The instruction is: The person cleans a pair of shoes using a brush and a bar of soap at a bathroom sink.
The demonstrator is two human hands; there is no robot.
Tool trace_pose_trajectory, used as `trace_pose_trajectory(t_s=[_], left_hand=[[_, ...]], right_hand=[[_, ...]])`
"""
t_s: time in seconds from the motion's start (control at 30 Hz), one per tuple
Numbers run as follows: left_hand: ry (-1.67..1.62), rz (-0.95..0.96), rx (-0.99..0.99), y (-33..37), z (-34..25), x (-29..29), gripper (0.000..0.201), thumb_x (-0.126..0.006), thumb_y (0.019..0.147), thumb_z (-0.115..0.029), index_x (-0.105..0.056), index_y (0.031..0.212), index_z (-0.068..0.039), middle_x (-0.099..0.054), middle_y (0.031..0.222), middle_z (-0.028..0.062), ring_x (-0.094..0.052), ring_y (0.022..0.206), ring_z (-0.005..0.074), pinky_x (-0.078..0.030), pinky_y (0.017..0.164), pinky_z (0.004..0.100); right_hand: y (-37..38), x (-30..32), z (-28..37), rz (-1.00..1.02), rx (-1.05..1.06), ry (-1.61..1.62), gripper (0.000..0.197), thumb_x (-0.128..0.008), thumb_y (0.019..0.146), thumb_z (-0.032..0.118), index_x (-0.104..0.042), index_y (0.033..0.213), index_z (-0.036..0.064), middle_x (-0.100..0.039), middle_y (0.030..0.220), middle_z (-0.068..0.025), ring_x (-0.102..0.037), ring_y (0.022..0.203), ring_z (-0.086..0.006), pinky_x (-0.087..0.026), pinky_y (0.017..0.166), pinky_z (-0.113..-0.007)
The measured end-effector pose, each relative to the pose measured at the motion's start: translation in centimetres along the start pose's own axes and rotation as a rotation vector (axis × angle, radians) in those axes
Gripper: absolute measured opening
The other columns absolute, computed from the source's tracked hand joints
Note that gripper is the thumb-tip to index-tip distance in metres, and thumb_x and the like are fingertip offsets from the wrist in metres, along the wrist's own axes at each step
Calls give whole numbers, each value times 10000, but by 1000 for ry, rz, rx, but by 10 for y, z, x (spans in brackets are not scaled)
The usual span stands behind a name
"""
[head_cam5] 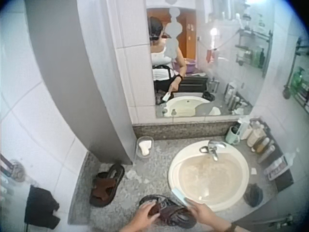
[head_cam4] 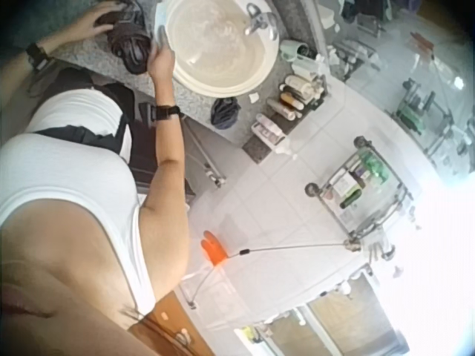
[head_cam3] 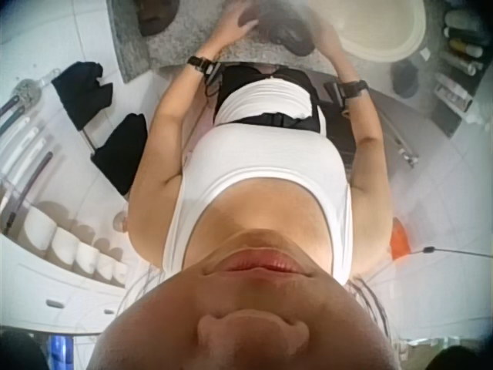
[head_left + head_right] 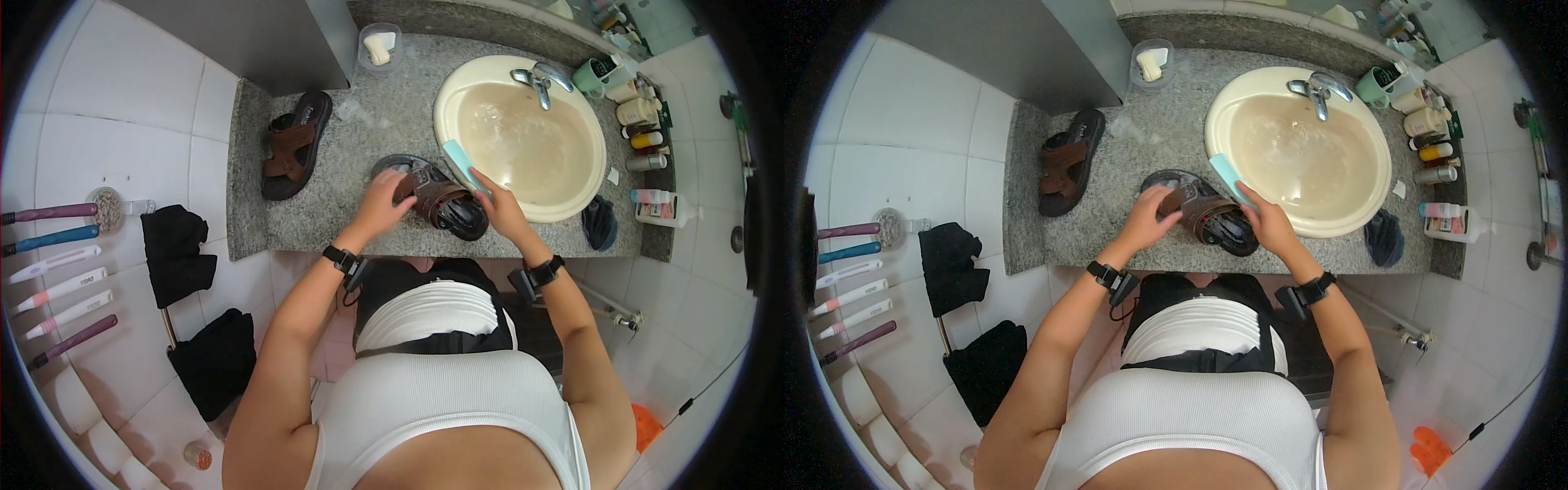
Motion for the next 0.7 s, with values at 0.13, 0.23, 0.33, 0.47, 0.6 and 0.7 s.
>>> trace_pose_trajectory(t_s=[0.13,0.23,0.33,0.47,0.6,0.7], left_hand=[[-116,-242,145,8,-7,31,312,-699,834,-257,-616,1002,-8,-599,1053,160,-590,975,296,-478,829,411],[-415,-152,289,17,-9,7,294,-709,815,-287,-622,850,-8,-601,912,140,-615,786,265,-501,683,379],[-51,5,93,26,-48,-10,403,-745,740,-350,-559,856,-11,-556,841,139,-584,785,315,-486,686,413],[138,57,53,31,-47,-33,406,-753,649,-181,-469,872,6,-544,885,183,-578,823,372,-473,695,469],[73,133,169,32,-43,-32,405,-760,642,-161,-465,868,1,-542,903,184,-579,828,376,-478,705,471],[84,147,152,33,-45,-34,391,-746,654,-136,-459,887,-6,-542,904,184,-578,834,385,-479,703,470]], right_hand=[[-26,13,4,16,-36,9,475,-566,929,139,-468,1390,202,-598,1174,-262,-587,1038,-435,-471,871,-406],[-40,15,0,-5,-31,-21,491,-568,928,127,-457,1399,211,-601,1176,-256,-590,1041,-430,-469,874,-404],[-47,23,3,-45,-21,-6,504,-573,924,123,-450,1404,217,-614,1127,-261,-605,973,-436,-480,830,-412],[-53,24,-3,26,-111,-92,510,-580,919,118,-452,1402,219,-620,1053,-271,-605,866,-444,-488,758,-418],[-59,35,-1,-84,-16,-39,515,-585,915,118,-455,1400,233,-626,1004,-269,-599,813,-439,-488,725,-420],[-65,41,-2,-153,59,-52,516,-583,916,135,-450,1401,249,-633,956,-262,-602,761,-433,-484,695,-440]])
Point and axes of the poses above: each hand's wrist, its own y-axis towards the middle knuckle, its own x-axis out of the back of the hand, z = x × y, the point moved 9 cm from there along y, towards the middle knuckle
